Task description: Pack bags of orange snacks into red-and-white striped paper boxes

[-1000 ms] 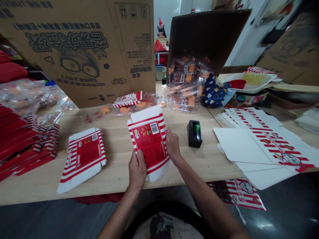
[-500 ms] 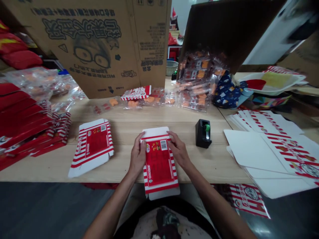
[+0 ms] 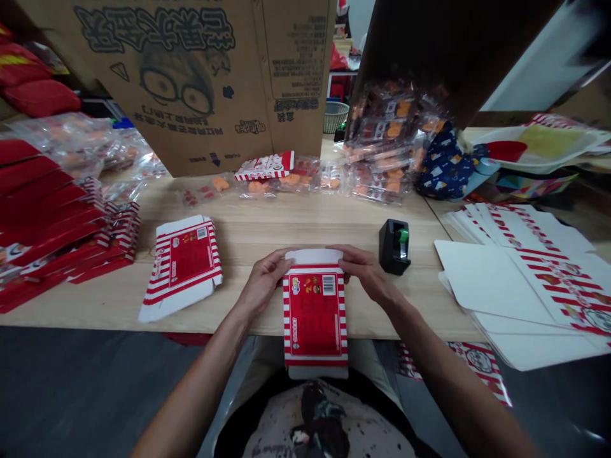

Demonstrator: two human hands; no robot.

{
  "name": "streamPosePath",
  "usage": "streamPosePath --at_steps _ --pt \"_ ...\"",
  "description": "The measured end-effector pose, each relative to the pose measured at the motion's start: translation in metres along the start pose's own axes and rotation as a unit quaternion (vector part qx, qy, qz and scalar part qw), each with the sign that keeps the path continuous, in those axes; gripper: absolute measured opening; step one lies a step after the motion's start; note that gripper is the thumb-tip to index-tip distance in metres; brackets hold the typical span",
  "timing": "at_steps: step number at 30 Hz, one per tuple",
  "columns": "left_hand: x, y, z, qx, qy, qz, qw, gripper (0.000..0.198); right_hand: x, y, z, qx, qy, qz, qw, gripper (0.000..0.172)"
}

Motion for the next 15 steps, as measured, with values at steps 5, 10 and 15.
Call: streamPosePath --at_steps 5,10,15 --pt "-0.006 0.006 -0.009 0.024 -0.089 0.033 0.995 0.030 -0.029 0.013 0.009 -0.069 0.182 -0.090 0.977 0.025" --pt "0.007 0.010 0.006 0.007 -0.087 0.033 0.996 0.033 -0.039 0.015 0.018 -0.147 0.231 -0.020 0.961 0.023" --pt "0.028 0.013 0.019 0.012 -0.129 0.017 0.991 0.032 -0.058 0.007 0.018 -0.139 0.248 0.011 0.959 0.023"
Point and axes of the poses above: each hand's wrist, its own y-axis away from the middle knuckle, its own z-axis out of the palm, x = y × z, the point moved 8 cm from there along -y, towards the middle knuckle, and after that the axes turned 9 degrees about -x, right-handed, at the moved point
